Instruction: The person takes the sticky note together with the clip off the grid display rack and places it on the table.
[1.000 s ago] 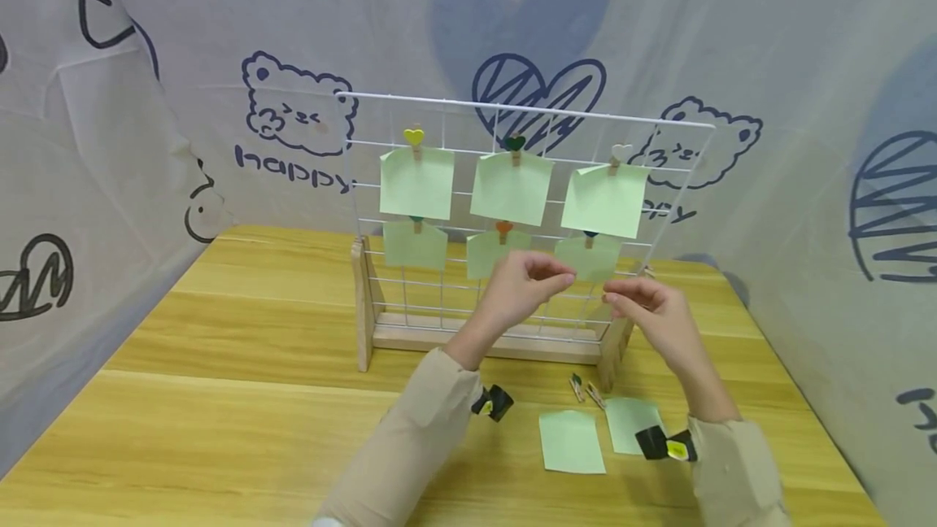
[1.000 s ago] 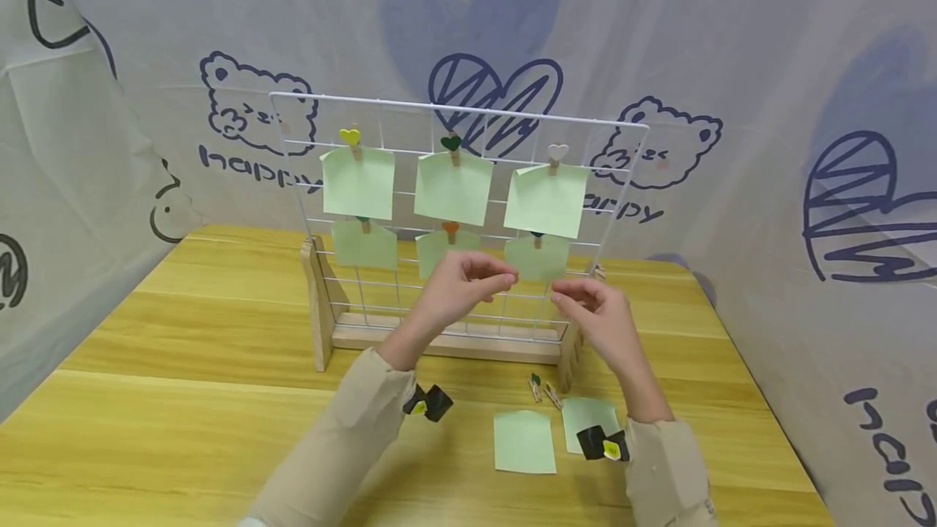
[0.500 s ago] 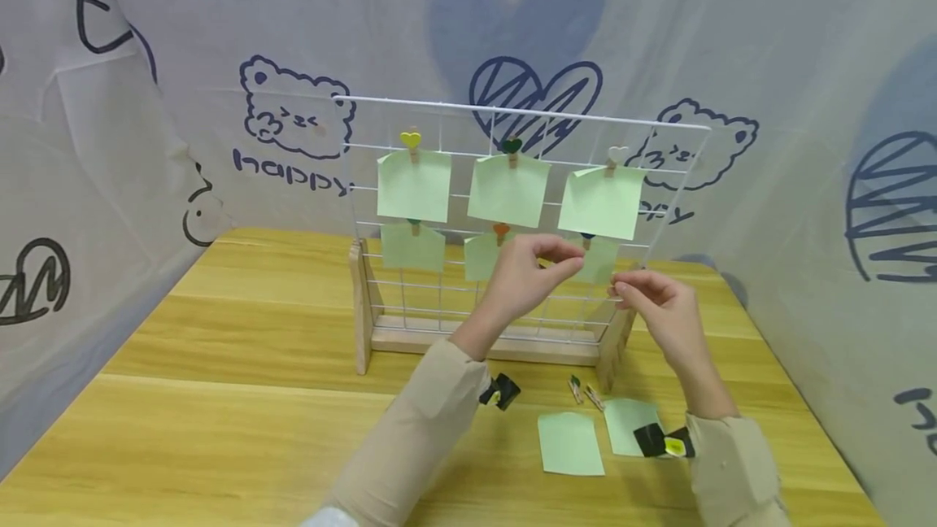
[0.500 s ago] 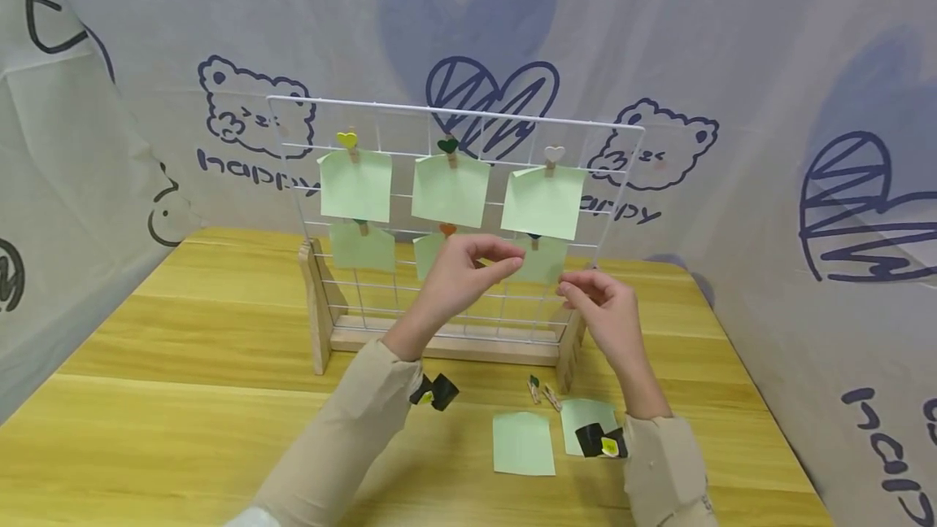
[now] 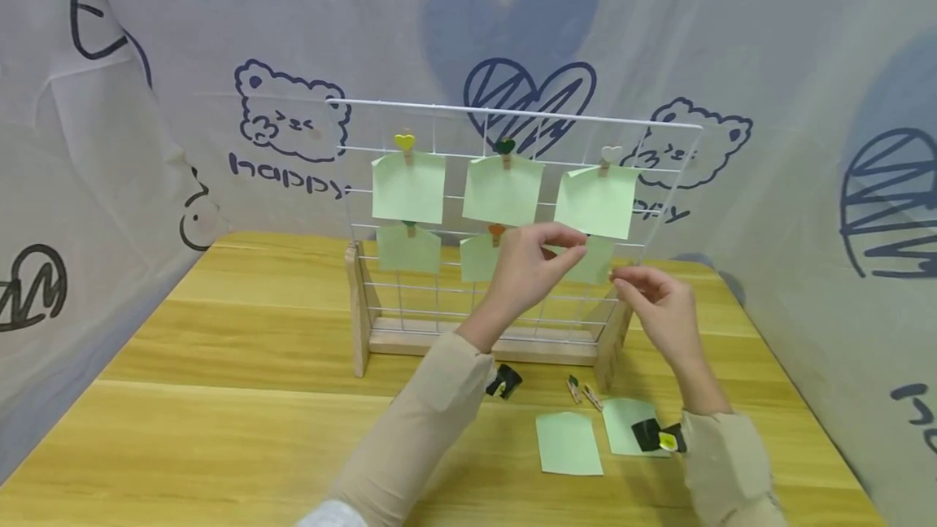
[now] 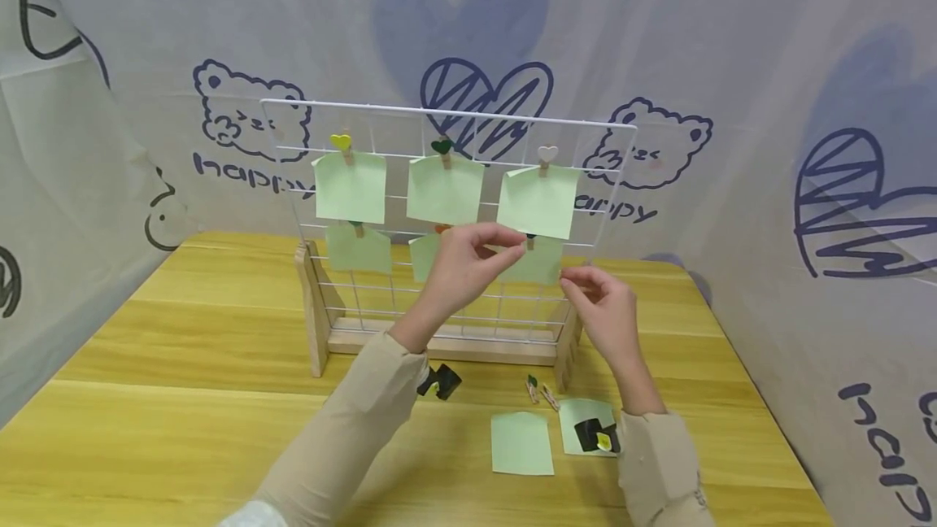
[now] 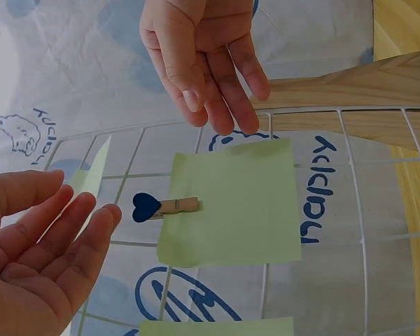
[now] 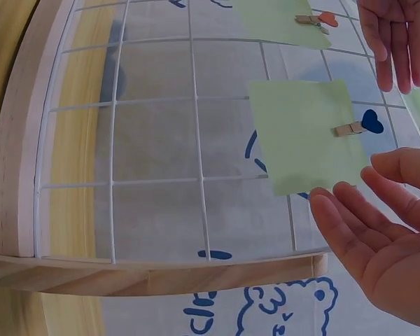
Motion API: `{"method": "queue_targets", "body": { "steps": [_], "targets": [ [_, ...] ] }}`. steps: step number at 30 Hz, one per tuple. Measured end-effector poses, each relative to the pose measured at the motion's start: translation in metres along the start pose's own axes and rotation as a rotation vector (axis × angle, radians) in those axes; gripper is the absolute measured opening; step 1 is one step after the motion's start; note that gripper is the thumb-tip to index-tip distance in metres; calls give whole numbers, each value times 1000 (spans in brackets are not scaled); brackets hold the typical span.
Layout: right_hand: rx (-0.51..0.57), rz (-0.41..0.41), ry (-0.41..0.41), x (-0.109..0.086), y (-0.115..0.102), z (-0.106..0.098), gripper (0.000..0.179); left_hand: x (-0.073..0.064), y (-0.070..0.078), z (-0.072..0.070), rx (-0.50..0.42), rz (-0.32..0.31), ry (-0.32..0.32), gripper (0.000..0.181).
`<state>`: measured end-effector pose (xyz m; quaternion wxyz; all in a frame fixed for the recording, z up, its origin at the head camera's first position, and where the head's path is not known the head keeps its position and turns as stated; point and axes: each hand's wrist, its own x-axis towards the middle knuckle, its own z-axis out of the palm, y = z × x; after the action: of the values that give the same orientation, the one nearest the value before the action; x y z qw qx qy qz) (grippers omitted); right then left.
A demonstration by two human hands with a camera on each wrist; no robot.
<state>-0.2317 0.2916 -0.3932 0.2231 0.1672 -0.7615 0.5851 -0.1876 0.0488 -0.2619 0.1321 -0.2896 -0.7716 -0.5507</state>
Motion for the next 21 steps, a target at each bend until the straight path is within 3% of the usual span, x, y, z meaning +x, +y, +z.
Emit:
{"method": "queue_targets", "body": {
  "steps": [3,6,9,15,21],
  "targets": [
    [-81,-21,1,-4,-22,7,16,0,-2,1,12,-2,-1,15],
    [-195,-7,-21,-10,-73,19,19,1,-5,3,27,10,8,15],
    [-269,10,-37,-12,-103,27,19,2,-7,4,48,31,29,15],
    [-305,81,-39,-12,-110,30,21,5,-9,7,102,44,37,17],
    [-275,50,-70,-10,-108,30,22,7,-15,11,156,75,42,19]
  ]
}}
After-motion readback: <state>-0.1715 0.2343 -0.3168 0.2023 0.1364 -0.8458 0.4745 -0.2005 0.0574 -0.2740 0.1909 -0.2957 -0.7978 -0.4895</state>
